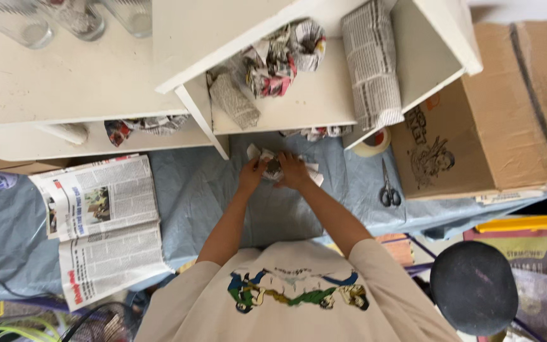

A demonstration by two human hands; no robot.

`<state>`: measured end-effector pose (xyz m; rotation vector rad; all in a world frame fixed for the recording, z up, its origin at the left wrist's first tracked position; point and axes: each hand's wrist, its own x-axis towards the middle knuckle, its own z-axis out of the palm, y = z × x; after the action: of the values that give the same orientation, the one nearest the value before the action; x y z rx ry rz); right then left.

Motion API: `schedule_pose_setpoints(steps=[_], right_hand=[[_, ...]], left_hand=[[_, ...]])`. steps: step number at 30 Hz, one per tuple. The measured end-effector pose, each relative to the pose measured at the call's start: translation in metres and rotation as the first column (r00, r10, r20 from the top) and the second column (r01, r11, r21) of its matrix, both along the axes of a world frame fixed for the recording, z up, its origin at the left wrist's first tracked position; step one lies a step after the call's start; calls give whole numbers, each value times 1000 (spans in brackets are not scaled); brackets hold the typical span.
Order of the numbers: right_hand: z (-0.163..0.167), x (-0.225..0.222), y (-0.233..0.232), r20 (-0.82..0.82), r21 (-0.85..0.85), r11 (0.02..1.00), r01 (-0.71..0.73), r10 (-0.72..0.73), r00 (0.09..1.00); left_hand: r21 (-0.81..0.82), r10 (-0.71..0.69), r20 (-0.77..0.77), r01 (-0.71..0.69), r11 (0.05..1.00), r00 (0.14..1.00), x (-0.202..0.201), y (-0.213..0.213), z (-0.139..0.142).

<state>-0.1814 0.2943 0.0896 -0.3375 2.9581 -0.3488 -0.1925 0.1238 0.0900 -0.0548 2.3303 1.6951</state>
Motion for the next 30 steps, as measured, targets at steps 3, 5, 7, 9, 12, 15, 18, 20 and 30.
schedule_pose_setpoints(steps=[3,5,7,9,12,15,18,20,30], right_hand=[[0,-5,-3,61,17,997,70,-71,996],[-2,-6,-3,107,-36,995,97,-93,990],[-6,-2,-3,170,-124,982,141,-119,978],[-15,9,-3,257,-252,944,212,-146,955],[-27,30,-7,387,-425,841,334,-165,907],[-32,47,-23,260,-760,567,318,-183,948],[-23,59,-36,573,-791,171,587,-128,810],[-10,66,-34,706,-706,-4,708,-74,704],[58,131,-21,645,-711,-240,661,150,749]], left_hand=[[106,45,89,-54,993,995,-8,1,2],[107,121,153,-138,985,981,-9,2,-1],[404,166,87,-187,895,982,1,4,-9],[421,303,0,-274,864,953,22,1,-22],[257,456,-108,-419,871,883,63,1,-40],[473,363,65,-349,809,929,84,4,-52],[633,199,157,-253,732,967,87,5,-48],[725,134,166,-213,656,977,78,5,-30],[75,-152,-489,215,974,859,80,-21,114]])
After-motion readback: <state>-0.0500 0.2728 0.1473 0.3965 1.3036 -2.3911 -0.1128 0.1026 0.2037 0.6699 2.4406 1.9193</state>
